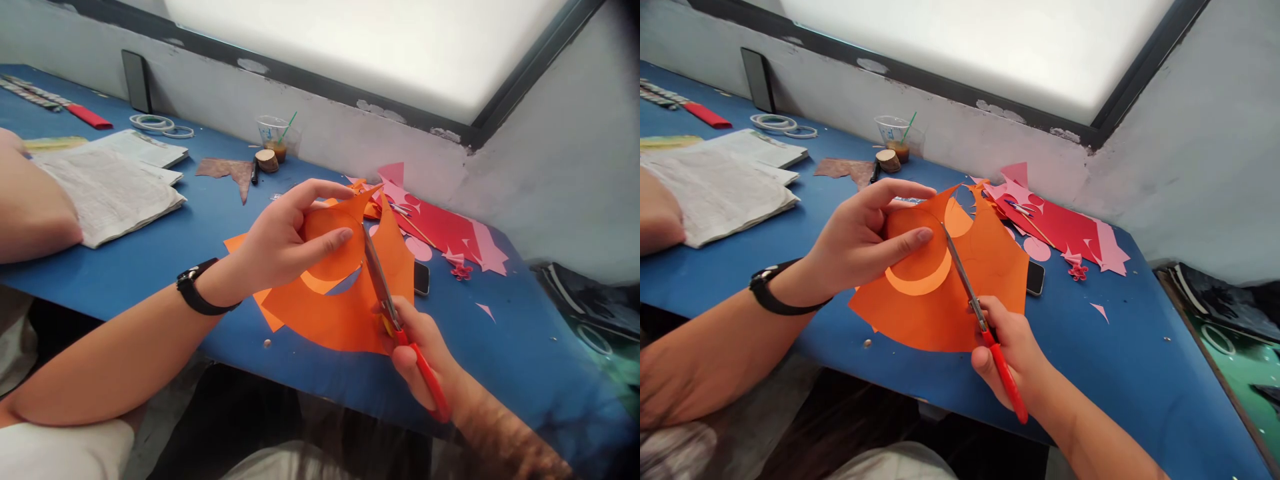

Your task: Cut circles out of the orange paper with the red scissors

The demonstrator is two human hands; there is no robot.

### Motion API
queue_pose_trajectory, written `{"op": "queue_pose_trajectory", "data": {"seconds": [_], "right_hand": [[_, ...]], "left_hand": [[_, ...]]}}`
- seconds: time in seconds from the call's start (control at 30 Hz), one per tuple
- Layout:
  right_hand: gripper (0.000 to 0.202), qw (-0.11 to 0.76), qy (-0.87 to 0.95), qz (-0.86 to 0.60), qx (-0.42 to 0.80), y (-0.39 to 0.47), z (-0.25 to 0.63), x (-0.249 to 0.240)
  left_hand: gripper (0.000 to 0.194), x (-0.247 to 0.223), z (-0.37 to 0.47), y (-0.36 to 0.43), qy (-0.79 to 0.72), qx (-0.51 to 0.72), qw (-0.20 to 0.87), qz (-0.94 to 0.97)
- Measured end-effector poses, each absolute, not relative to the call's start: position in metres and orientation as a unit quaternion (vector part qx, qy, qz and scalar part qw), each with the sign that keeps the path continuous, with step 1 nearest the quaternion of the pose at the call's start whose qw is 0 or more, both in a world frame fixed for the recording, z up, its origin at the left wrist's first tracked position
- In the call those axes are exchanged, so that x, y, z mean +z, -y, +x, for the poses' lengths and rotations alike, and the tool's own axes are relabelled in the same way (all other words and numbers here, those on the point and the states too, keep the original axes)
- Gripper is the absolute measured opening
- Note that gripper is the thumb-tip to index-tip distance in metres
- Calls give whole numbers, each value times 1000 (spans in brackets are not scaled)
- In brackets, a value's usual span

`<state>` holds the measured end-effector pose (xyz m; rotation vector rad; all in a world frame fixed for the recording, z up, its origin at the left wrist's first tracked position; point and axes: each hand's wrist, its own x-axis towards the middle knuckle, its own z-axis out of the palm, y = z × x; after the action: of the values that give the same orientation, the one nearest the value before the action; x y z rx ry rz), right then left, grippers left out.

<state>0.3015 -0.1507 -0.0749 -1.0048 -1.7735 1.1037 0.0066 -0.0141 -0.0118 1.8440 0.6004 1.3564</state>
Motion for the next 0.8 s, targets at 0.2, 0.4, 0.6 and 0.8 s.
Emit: {"op": "queue_pose_trajectory", "data": {"seconds": [0.2,0.4,0.6,0.8], "right_hand": [[63,384,706,-407,434,150,304,-79],[67,372,698,-427,438,151,305,-80],[67,366,714,-436,407,151,304,-75],[60,384,724,-417,393,151,301,-71]], "left_hand": [[42,-8,6,15,-242,522,370,730],[42,-10,5,17,-250,527,344,736],[37,-11,4,16,-239,517,344,747],[40,-13,5,15,-237,519,359,738]]}}
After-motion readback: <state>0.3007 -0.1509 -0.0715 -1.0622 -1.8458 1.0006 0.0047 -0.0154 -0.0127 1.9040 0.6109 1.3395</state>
